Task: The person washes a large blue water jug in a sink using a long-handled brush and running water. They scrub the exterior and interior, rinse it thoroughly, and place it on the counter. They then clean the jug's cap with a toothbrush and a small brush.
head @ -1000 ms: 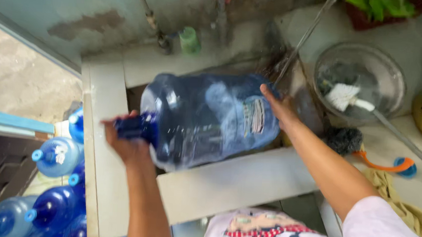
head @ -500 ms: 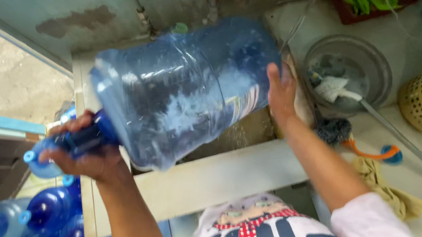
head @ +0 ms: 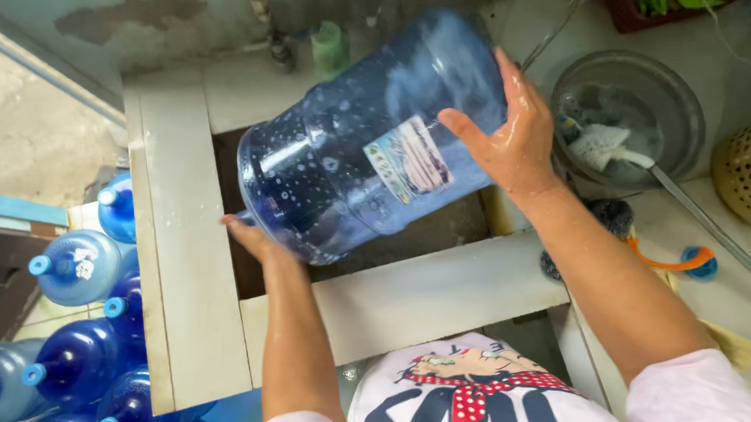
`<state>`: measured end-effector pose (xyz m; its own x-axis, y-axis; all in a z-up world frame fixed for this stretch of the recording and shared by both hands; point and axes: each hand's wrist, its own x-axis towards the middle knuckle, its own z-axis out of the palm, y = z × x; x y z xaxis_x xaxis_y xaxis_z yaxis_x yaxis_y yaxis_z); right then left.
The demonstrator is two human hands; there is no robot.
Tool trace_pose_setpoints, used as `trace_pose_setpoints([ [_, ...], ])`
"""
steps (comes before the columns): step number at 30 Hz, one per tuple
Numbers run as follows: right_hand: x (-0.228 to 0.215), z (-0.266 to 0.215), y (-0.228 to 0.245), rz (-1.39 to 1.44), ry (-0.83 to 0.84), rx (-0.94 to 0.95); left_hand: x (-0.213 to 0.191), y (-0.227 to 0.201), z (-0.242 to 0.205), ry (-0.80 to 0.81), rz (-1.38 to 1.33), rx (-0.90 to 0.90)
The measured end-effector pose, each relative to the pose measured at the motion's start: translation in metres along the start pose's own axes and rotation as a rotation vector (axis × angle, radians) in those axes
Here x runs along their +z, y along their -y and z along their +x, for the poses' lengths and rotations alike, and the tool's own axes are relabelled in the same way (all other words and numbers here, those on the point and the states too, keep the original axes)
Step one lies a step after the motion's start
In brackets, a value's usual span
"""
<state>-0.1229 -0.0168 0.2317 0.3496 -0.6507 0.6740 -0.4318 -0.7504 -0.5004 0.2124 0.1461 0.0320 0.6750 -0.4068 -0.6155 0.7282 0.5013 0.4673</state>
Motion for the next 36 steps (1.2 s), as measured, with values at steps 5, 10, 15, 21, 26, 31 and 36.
trace_pose_setpoints([
  [5, -0.019, 0.064, 0.086, -0.412, 0.14, -0.39, 0.014, 0.086, -0.016, 0.245, 0.06, -0.202],
  [10, -0.008, 0.089, 0.12, -0.527, 0.256, -0.491, 0.061, 0.142, -0.048, 0.676, 0.027, -0.313],
  [15, -0.001, 0.1, 0.146, -0.6, 0.28, -0.555, 0.095, 0.137, -0.074, 0.821, -0.035, -0.303],
  [21, 0.006, 0.092, 0.15, -0.651, 0.269, -0.518, 0.107, 0.116, -0.09, 0.871, -0.172, -0.307],
  [26, 0.008, 0.092, 0.16, -0.663, 0.258, -0.524, 0.115, 0.11, -0.107, 0.935, -0.185, -0.334],
  [31, 0.003, 0.085, 0.171, -0.622, 0.275, -0.532, 0.122, 0.112, -0.12, 0.929, -0.243, -0.338],
  [36, 0.0, 0.083, 0.175, -0.635, 0.248, -0.575, 0.13, 0.117, -0.126, 0.963, -0.236, -0.354],
])
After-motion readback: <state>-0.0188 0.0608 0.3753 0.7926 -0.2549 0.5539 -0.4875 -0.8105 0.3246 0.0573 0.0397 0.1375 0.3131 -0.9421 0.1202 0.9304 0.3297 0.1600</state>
